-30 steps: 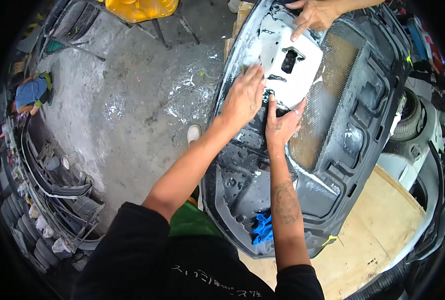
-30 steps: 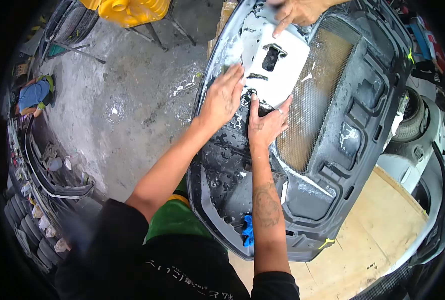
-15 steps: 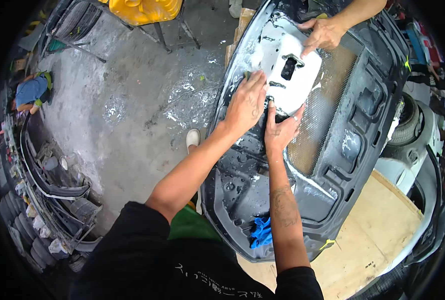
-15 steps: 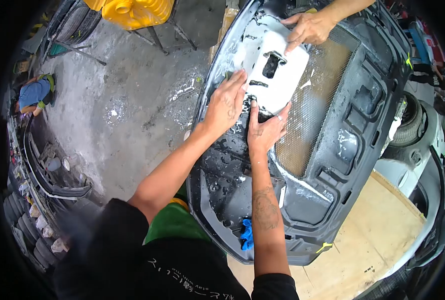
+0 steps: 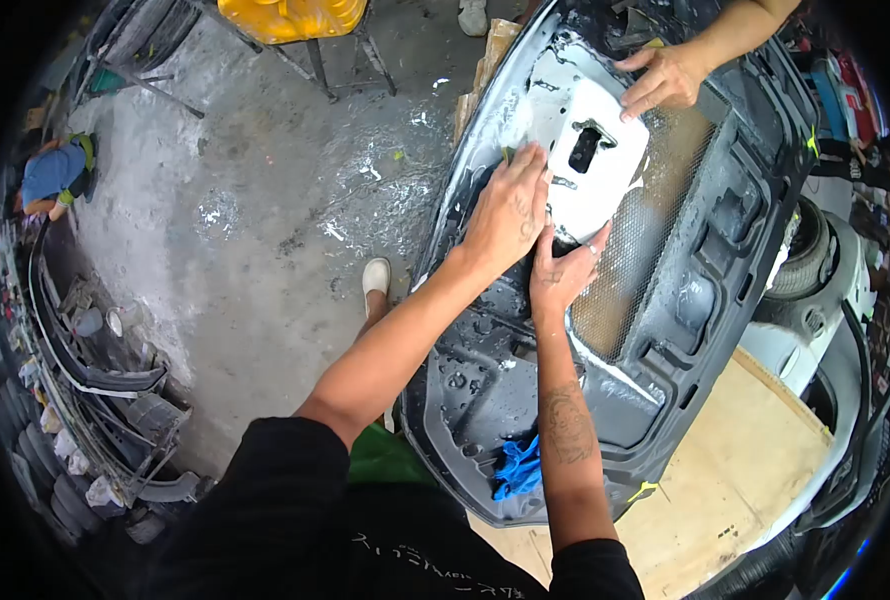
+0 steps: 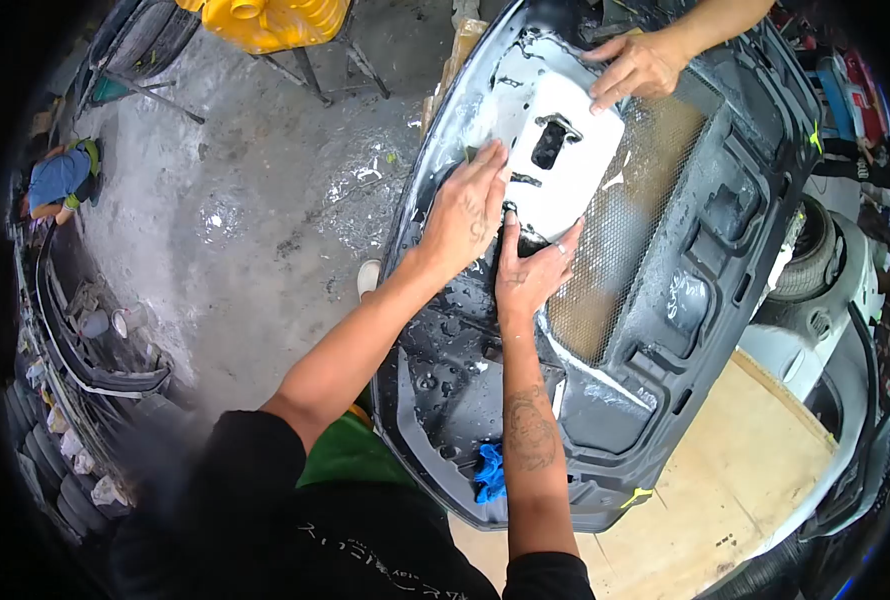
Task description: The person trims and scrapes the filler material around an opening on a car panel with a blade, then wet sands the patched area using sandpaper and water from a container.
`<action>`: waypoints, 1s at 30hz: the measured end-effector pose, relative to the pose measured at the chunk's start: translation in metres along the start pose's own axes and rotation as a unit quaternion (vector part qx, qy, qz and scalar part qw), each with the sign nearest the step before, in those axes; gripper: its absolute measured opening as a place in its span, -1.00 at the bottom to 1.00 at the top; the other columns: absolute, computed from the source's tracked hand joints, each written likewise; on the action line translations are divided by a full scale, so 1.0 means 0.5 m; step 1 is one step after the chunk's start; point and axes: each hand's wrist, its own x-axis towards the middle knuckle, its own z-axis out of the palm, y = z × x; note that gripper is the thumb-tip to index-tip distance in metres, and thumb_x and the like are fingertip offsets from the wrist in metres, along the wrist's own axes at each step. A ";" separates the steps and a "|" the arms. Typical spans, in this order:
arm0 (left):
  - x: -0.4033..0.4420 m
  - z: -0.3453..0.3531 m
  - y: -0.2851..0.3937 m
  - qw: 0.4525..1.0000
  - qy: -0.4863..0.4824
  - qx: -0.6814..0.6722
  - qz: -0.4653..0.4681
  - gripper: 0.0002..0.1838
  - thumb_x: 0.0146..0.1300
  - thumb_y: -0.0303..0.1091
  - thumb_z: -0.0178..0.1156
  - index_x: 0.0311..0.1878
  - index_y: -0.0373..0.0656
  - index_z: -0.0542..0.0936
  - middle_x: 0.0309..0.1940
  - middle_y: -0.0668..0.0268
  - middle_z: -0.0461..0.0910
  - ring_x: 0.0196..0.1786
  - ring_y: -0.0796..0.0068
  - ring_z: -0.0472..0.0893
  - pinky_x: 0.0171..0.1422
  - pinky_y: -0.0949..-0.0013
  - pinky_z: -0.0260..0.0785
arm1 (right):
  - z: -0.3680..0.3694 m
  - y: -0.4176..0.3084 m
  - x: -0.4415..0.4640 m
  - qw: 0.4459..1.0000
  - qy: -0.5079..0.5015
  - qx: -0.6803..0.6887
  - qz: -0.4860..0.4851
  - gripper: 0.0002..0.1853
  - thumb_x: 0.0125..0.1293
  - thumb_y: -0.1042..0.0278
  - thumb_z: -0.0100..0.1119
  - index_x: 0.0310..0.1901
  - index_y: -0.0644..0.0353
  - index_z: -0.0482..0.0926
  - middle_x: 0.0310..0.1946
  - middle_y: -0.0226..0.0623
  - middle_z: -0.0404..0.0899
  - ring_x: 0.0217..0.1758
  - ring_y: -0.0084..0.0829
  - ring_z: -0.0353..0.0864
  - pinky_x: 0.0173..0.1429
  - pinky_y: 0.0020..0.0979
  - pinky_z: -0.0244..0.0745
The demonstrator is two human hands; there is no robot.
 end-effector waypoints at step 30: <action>-0.062 -0.044 0.010 0.996 -0.035 0.078 0.032 -0.62 0.51 -0.40 0.05 0.18 -0.54 0.60 0.20 -0.26 0.61 0.31 -0.20 0.58 0.49 -0.04 0.37 | 0.000 0.003 0.007 0.999 -0.018 -0.016 0.039 0.18 0.30 -0.33 0.35 0.61 0.42 -0.01 0.55 0.25 0.19 0.62 0.16 0.20 0.58 0.41 -0.03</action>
